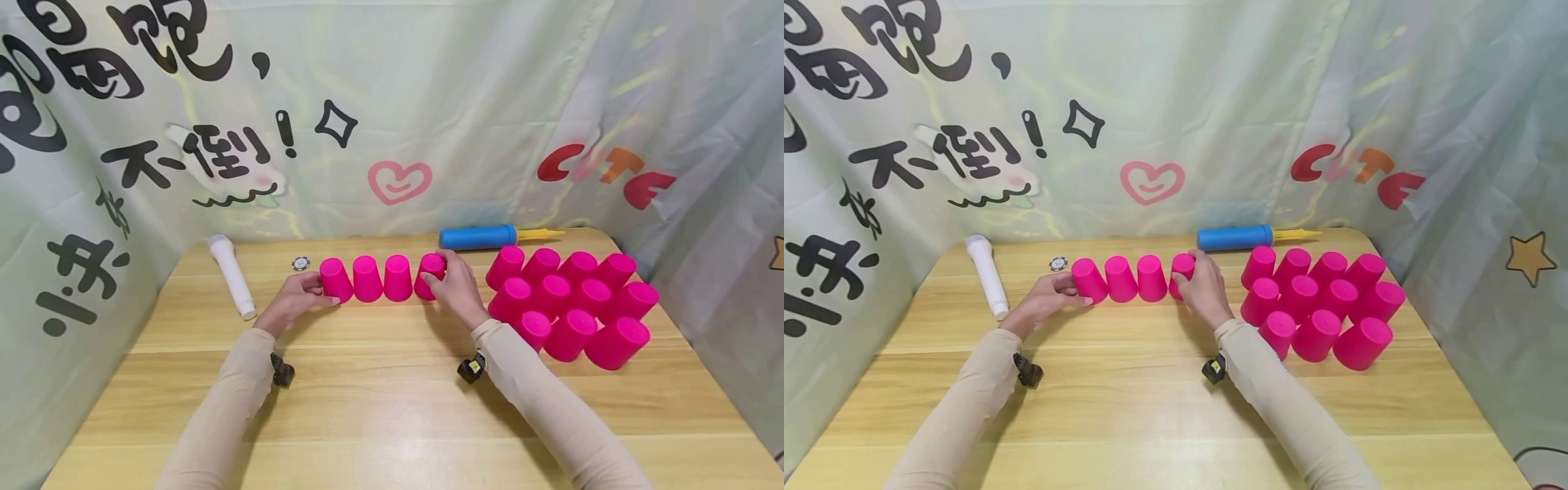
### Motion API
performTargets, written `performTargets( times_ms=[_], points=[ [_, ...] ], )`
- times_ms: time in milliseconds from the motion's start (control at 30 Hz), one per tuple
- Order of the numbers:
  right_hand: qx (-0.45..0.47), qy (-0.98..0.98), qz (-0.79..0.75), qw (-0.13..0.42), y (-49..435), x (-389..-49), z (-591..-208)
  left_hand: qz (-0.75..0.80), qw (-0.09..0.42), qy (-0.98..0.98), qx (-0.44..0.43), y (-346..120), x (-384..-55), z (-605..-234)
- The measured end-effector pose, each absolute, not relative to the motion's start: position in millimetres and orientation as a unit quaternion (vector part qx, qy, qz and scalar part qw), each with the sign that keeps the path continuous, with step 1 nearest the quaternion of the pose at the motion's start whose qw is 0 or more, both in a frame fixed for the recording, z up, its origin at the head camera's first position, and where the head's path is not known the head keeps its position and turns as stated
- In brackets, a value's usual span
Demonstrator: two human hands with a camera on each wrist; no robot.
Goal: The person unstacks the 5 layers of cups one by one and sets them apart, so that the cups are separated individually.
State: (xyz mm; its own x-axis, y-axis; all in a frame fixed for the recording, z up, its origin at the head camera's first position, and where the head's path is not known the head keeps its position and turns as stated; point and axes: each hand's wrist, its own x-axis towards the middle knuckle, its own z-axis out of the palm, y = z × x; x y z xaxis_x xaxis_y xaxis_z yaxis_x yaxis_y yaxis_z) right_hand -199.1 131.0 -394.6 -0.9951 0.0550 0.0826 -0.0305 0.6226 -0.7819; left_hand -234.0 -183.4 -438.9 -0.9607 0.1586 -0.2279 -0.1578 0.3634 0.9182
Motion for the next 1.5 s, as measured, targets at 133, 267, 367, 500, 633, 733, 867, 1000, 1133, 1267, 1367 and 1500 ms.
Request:
performTargets(
  times_ms=[133,267,367,500,633,733,867,1000,1133,1267,1367,1500],
  points=[
    [0.002,-0.897,0.439,0.05,133,-195,-387,0.566,0.137,0.813,0.0,-184,-234,-439],
    [0.025,-0.894,0.443,0.057,137,-188,-376,0.564,0.139,0.814,0.001,-184,-234,-439],
    [0.042,-0.889,0.452,0.061,140,-178,-364,0.564,0.141,0.814,0.0,-184,-234,-440],
    [0.061,-0.877,0.474,0.057,146,-162,-343,0.568,0.14,0.811,-0.001,-184,-233,-439],
    [0.083,-0.865,0.492,0.056,155,-143,-322,0.57,0.138,0.81,0.0,-184,-232,-439],
    [0.108,-0.862,0.489,0.08,166,-130,-309,0.572,0.137,0.808,0.001,-184,-233,-440],
    [0.12,-0.869,0.464,0.124,187,-111,-295,0.575,0.137,0.806,0.003,-184,-233,-441],
    [0.099,-0.876,0.442,0.164,216,-94,-286,0.576,0.139,0.805,0.004,-184,-233,-442],
    [0.052,-0.882,0.419,0.209,248,-81,-282,0.574,0.142,0.806,0.004,-184,-233,-441],
    [-0.031,-0.883,0.408,0.229,284,-69,-282,0.571,0.145,0.808,0.001,-183,-233,-440],
    [-0.089,-0.879,0.409,0.23,310,-61,-284,0.57,0.146,0.809,0.0,-183,-233,-439],
    [-0.133,-0.852,0.445,0.241,339,-54,-291,0.565,0.146,0.812,0.0,-183,-233,-438]
  ],
)
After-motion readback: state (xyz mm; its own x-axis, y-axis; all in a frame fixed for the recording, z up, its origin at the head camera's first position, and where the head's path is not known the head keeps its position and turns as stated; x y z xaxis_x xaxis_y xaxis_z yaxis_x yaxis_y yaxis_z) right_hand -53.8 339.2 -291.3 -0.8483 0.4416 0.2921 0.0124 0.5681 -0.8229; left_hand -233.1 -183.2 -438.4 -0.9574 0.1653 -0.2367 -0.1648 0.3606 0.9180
